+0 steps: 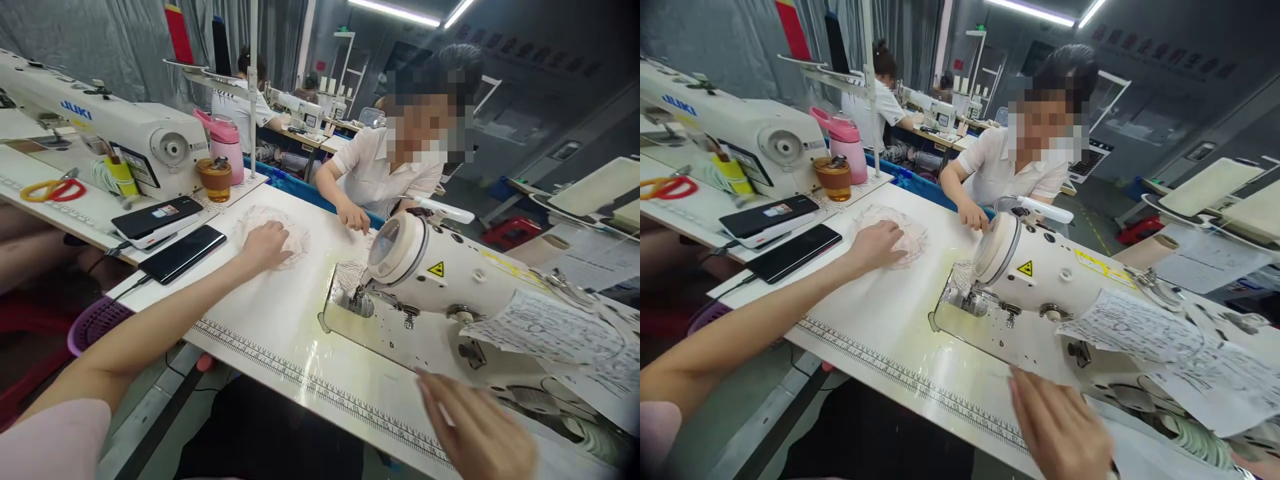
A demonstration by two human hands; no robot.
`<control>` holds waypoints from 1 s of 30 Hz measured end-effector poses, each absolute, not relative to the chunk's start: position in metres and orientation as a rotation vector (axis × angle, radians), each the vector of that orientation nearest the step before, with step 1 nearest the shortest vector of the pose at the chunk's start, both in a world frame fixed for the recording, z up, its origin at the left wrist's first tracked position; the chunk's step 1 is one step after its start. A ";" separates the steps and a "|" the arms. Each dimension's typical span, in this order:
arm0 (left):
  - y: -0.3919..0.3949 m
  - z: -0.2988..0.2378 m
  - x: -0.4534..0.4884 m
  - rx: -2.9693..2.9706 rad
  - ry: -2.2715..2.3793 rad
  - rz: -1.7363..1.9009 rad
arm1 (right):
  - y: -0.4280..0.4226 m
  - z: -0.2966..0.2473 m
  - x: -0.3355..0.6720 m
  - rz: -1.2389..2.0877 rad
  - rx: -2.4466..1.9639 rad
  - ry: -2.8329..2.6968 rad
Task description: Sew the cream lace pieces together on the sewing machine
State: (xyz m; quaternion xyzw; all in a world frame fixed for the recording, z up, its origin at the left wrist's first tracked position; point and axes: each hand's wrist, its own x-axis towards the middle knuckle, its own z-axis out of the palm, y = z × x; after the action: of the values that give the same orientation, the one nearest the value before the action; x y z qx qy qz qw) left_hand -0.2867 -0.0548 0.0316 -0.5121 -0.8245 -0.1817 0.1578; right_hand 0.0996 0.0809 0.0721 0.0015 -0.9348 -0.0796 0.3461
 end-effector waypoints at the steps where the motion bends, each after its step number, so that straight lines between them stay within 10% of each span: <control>1: -0.056 0.030 -0.287 -1.470 -2.367 -0.527 | 0.073 0.061 0.092 -0.249 0.058 -2.427; 11: -0.055 0.034 -0.261 -1.412 -2.550 -0.858 | 0.063 0.025 0.084 -0.080 0.120 -2.478; 18: -0.039 0.027 -0.165 -2.781 -2.062 -0.843 | 0.086 0.026 0.079 -0.072 -0.044 -2.563; 30: -0.016 0.010 -0.143 -2.316 -1.828 -0.477 | 0.130 0.001 0.015 -0.088 -0.017 -2.705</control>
State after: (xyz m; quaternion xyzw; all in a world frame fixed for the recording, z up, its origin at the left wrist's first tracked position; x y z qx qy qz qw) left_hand -0.1426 -0.0165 0.0099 -0.7726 -0.6099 -0.1592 0.0763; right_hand 0.0149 0.1297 0.0007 -0.0060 -0.9759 -0.0319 0.2159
